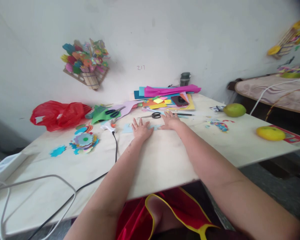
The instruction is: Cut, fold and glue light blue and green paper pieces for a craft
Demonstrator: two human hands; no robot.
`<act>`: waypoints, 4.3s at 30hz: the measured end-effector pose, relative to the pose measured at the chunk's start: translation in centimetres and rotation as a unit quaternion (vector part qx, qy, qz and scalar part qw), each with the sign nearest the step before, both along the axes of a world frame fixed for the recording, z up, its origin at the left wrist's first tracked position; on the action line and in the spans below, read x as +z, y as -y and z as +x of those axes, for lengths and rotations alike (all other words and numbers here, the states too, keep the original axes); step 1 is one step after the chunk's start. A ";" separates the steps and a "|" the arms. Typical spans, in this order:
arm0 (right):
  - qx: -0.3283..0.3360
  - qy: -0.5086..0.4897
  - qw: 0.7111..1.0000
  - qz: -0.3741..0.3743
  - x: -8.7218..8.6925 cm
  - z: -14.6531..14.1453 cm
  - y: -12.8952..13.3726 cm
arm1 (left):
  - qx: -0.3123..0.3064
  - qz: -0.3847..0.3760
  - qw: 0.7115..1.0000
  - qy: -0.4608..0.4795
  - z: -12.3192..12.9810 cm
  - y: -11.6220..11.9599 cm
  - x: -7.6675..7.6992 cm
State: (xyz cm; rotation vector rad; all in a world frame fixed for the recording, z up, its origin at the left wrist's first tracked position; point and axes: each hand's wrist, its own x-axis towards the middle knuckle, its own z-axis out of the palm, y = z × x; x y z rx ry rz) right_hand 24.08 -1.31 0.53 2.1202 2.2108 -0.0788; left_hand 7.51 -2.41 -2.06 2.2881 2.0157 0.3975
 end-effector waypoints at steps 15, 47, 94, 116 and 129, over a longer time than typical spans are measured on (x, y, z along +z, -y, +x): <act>0.004 -0.040 0.999 -0.028 -0.3 0.4 -0.2 | 0.041 -0.056 0.997 -0.028 -2.6 -0.2 0.6; 0.028 -0.080 0.995 -0.061 -1.0 -0.4 -0.2 | 0.042 -0.065 0.996 -0.039 -2.2 0.3 0.6; 0.240 -0.071 0.966 0.066 0.5 -2.0 0.6 | -0.117 0.020 0.982 0.145 -5.0 -0.4 1.3; 0.230 -0.117 0.966 0.030 -0.3 -1.4 -0.2 | -0.227 0.085 0.962 0.126 -5.4 -1.3 0.0; 0.208 -0.147 0.967 0.001 0.0 -1.4 0.0 | -0.196 0.068 0.965 0.160 -5.1 -1.2 0.1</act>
